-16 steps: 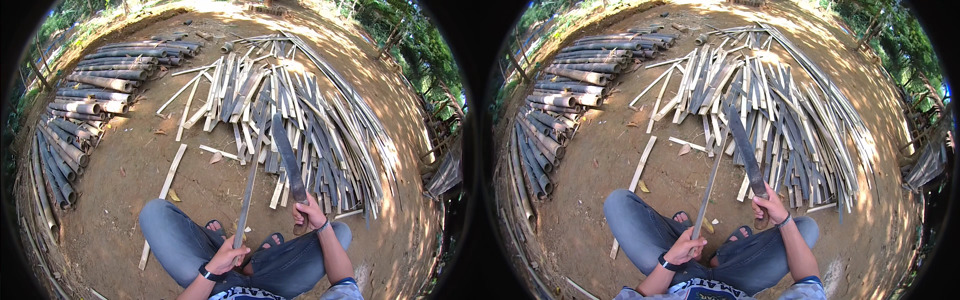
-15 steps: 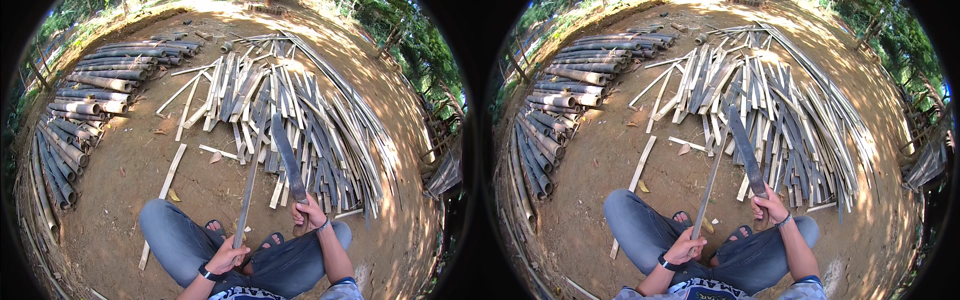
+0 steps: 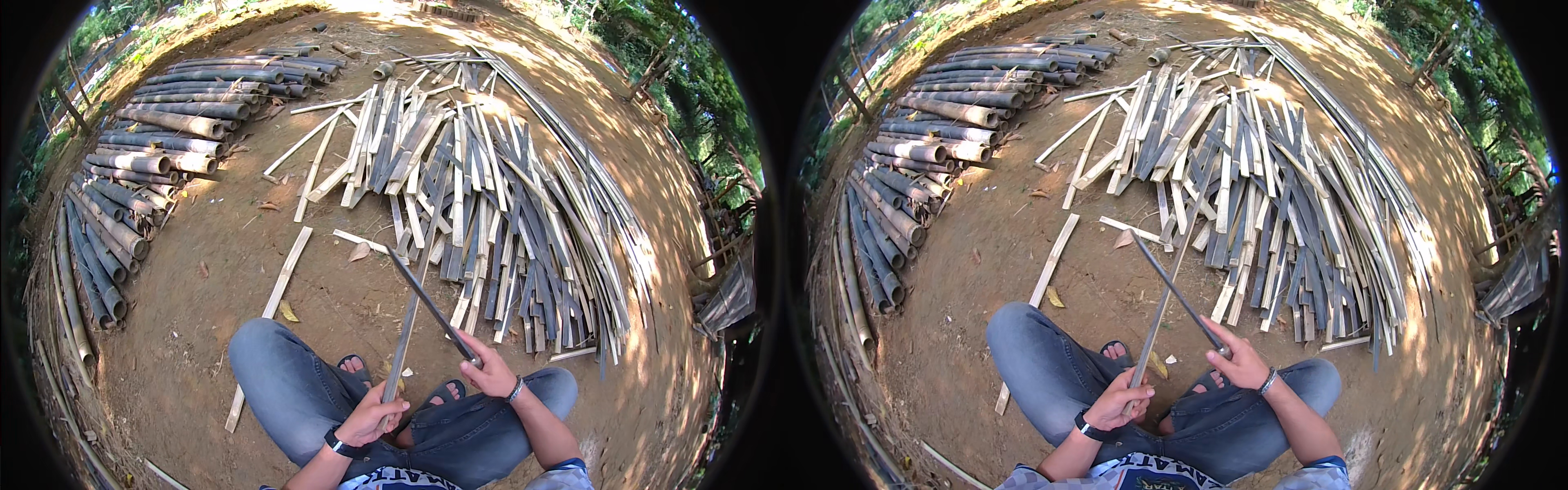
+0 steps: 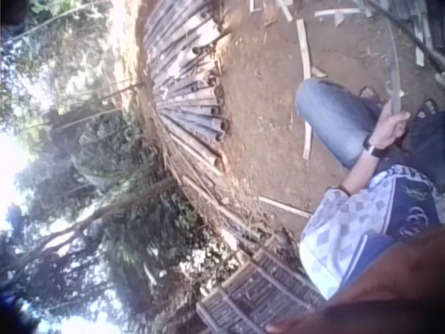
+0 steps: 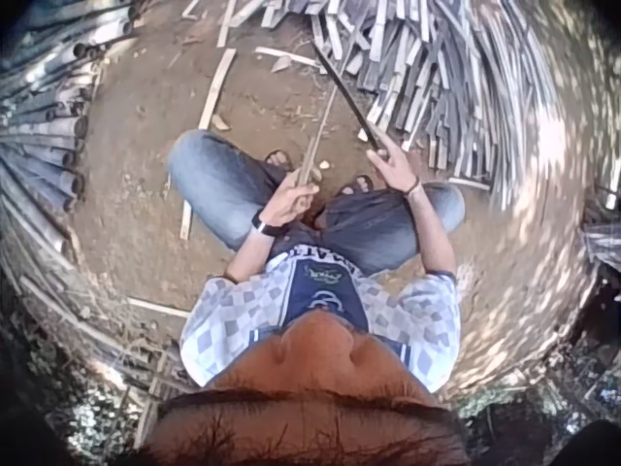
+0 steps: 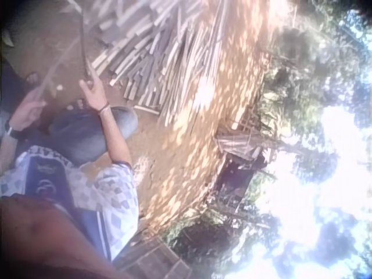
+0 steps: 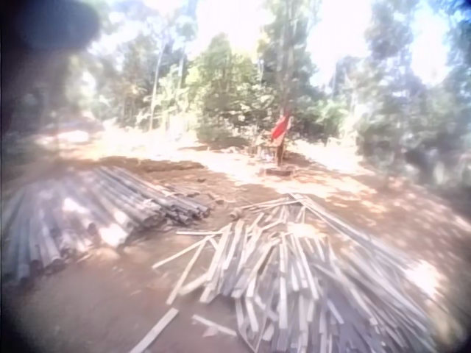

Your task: The person uses a large knife to shave and smooth several long strips of wood while sitting outdoors near piles of wood.

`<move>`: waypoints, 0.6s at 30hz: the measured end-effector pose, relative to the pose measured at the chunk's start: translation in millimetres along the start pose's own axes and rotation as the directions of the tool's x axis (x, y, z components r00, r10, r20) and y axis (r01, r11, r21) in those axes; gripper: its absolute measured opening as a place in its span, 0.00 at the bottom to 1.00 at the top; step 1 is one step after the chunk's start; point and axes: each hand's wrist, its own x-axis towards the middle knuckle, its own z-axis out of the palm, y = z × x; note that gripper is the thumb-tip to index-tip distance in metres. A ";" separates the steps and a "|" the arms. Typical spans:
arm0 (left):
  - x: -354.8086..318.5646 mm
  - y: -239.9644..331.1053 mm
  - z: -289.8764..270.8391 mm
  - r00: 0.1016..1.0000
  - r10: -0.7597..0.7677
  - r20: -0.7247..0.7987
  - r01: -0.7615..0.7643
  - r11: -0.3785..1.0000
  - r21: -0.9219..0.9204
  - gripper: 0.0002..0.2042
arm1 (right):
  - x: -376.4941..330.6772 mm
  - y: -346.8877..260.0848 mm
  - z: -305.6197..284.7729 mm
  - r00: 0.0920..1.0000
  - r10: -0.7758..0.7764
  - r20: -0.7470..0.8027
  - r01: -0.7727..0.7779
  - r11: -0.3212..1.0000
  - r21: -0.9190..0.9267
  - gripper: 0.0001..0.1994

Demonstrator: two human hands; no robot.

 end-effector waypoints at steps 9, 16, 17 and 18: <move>-1.9 4.8 1.8 1.000 -0.017 0.010 0.018 0.998 -0.067 0.12 | -0.9 23.1 27.6 0.971 -0.233 0.052 0.183 0.587 -0.788 0.28; -1.0 4.0 -1.3 0.999 -0.010 0.037 0.013 0.998 -0.068 0.12 | 7.7 32.7 18.1 0.909 -0.417 0.009 0.251 0.532 -0.809 0.16; -0.4 3.0 -2.3 0.999 -0.010 0.040 0.012 0.998 -0.066 0.12 | 8.8 33.2 16.8 0.898 -0.441 -0.007 0.253 0.528 -0.811 0.15; 0.6 2.0 -3.1 0.999 -0.010 0.044 0.013 0.998 -0.064 0.12 | 8.9 33.0 14.7 0.895 -0.447 -0.012 0.239 0.502 -0.831 0.14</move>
